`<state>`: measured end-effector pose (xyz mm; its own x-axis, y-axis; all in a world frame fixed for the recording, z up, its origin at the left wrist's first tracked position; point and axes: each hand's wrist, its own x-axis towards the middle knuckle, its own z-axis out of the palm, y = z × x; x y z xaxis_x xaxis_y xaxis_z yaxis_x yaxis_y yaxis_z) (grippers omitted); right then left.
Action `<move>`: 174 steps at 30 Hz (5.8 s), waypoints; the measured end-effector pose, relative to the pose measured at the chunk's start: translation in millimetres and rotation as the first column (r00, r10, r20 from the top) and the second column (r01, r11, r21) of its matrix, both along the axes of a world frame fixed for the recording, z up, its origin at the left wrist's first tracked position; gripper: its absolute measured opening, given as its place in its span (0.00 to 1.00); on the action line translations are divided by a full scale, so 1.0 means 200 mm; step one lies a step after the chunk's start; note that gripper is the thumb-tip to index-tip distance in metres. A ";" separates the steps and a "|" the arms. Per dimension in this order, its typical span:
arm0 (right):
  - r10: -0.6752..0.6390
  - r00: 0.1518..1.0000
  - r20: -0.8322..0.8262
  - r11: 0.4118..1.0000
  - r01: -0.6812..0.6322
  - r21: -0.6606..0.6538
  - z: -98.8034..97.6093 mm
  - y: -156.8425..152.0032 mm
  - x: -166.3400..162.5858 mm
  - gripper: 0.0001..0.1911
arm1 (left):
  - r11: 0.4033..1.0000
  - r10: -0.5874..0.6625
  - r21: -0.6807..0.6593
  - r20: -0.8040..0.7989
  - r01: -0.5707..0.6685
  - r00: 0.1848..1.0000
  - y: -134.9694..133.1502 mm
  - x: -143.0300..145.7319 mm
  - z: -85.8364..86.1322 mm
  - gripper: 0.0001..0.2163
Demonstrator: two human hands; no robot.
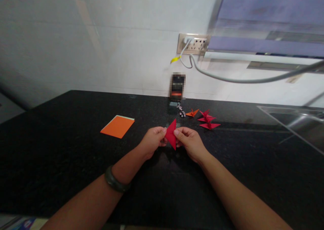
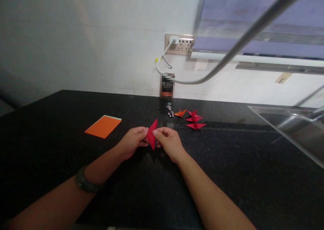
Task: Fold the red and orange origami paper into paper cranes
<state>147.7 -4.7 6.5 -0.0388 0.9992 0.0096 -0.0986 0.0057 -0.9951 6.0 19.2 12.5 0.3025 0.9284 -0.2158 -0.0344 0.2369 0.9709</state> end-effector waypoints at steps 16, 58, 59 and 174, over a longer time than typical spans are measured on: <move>0.074 0.997 -0.036 0.997 -0.074 0.006 0.00 -0.01 0.00 0.11 | 0.989 -0.106 -0.083 0.150 0.119 0.983 0.00 0.00 -0.02 0.09; 0.065 0.998 -0.001 0.998 -0.065 -0.005 0.01 -0.01 0.00 0.10 | 0.987 -0.102 -0.106 0.162 0.120 0.982 0.01 -0.01 -0.03 0.10; 0.053 0.999 0.005 0.999 -0.053 -0.008 0.01 -0.01 0.00 0.09 | 0.991 -0.083 -0.092 0.145 0.097 0.986 0.01 -0.01 -0.03 0.11; 0.026 0.997 0.075 0.998 -0.031 0.062 0.01 -0.01 0.02 0.11 | 0.986 0.030 0.161 0.052 -0.038 0.998 -0.02 0.01 0.01 0.13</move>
